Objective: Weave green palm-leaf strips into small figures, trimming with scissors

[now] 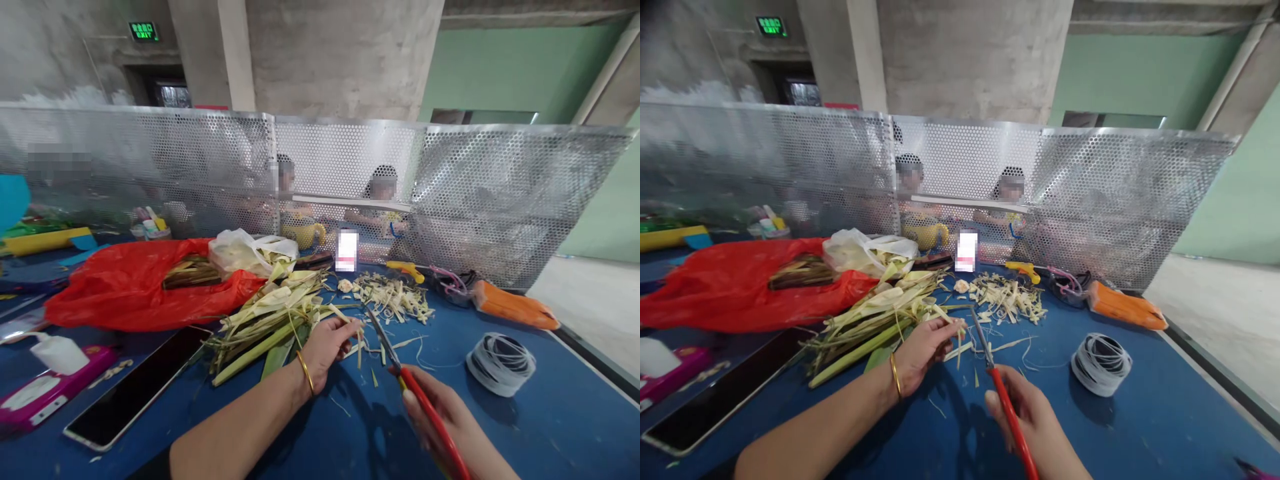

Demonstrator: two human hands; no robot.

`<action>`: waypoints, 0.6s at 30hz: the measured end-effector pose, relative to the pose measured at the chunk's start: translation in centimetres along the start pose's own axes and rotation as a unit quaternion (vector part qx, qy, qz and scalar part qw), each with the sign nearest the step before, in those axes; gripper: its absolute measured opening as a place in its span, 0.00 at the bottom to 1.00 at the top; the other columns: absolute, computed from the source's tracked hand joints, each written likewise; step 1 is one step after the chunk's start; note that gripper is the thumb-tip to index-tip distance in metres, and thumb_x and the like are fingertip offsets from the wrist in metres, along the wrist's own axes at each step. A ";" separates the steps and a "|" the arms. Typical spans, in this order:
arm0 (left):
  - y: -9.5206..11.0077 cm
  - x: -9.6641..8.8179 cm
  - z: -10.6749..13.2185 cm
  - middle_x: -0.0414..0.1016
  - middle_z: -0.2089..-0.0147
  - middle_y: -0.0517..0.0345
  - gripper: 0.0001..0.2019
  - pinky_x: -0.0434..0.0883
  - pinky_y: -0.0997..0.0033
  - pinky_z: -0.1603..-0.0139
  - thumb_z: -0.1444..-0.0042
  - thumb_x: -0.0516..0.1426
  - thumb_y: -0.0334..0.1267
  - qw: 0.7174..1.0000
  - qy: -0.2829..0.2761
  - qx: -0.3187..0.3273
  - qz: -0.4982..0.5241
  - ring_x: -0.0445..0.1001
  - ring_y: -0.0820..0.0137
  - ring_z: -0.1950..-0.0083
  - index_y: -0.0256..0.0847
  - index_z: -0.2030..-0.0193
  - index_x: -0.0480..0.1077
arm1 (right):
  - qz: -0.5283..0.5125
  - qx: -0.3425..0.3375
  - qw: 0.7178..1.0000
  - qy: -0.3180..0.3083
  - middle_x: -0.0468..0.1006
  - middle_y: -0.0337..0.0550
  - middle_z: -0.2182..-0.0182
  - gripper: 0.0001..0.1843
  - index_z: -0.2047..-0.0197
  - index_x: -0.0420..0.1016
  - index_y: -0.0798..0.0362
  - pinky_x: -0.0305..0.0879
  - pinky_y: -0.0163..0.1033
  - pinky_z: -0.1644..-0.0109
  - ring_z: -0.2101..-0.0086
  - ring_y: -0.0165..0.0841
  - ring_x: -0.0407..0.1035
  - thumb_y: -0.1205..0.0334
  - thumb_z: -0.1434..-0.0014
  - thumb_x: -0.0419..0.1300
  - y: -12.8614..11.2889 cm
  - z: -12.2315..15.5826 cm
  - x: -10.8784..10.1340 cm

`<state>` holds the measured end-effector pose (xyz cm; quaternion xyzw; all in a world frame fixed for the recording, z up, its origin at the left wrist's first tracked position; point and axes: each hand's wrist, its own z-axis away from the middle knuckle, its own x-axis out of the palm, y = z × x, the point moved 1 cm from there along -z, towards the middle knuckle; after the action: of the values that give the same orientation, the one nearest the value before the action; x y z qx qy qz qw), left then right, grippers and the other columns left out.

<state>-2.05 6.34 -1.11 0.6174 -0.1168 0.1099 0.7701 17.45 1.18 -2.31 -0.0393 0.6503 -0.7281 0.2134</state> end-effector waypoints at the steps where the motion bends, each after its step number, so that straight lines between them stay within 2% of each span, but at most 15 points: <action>1: 0.1 -0.1 0.0 0.71 0.72 0.60 0.20 0.47 0.78 0.80 0.59 0.65 0.50 1.000 -0.010 0.002 -0.008 0.57 0.82 0.79 0.34 0.66 0.73 | -0.003 -0.004 1.000 0.004 0.63 0.34 0.77 0.37 0.47 0.69 0.54 0.59 0.31 0.77 0.80 0.26 0.57 0.32 0.49 0.57 0.0 0.1 -0.4; 4: 0.5 -0.2 -0.1 0.64 0.76 0.64 0.21 0.44 0.78 0.80 0.59 0.65 0.51 0.999 -0.031 0.003 -0.030 0.55 0.82 0.79 0.33 0.65 0.75 | 0.021 -0.034 0.999 0.016 0.70 0.41 0.70 0.40 0.43 0.68 0.51 0.66 0.35 0.68 0.72 0.32 0.64 0.32 0.51 0.58 -0.5 0.3 -1.6; 8: 0.8 -0.2 0.1 0.62 0.78 0.67 0.20 0.43 0.77 0.79 0.62 0.67 0.47 0.998 -0.029 -0.008 -0.054 0.52 0.83 0.81 0.34 0.66 0.74 | 0.094 -0.054 0.994 0.000 0.71 0.43 0.67 0.38 0.44 0.69 0.53 0.65 0.37 0.65 0.69 0.35 0.64 0.36 0.51 0.60 -1.5 0.1 -2.4; 11: 0.9 -0.1 0.2 0.60 0.80 0.68 0.15 0.44 0.76 0.79 0.61 0.67 0.44 0.998 -0.028 -0.009 -0.058 0.52 0.82 0.82 0.35 0.72 0.71 | 0.115 -0.041 0.992 -0.009 0.70 0.42 0.67 0.36 0.46 0.71 0.56 0.63 0.36 0.63 0.68 0.35 0.62 0.41 0.51 0.63 -2.2 -0.1 -2.4; 18: 0.7 0.1 0.4 0.59 0.80 0.65 0.08 0.47 0.75 0.78 0.55 0.62 0.39 0.994 -0.049 0.018 -0.096 0.52 0.80 0.81 0.36 0.76 0.73 | 0.069 0.006 0.995 -0.074 0.58 0.33 0.76 0.32 0.46 0.72 0.56 0.50 0.30 0.76 0.77 0.26 0.51 0.41 0.45 0.59 -2.6 0.0 -1.8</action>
<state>-2.23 6.14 -0.40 0.6439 -0.0922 0.0074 0.7595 18.44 2.05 0.56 -0.0473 0.6295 -0.7105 0.3109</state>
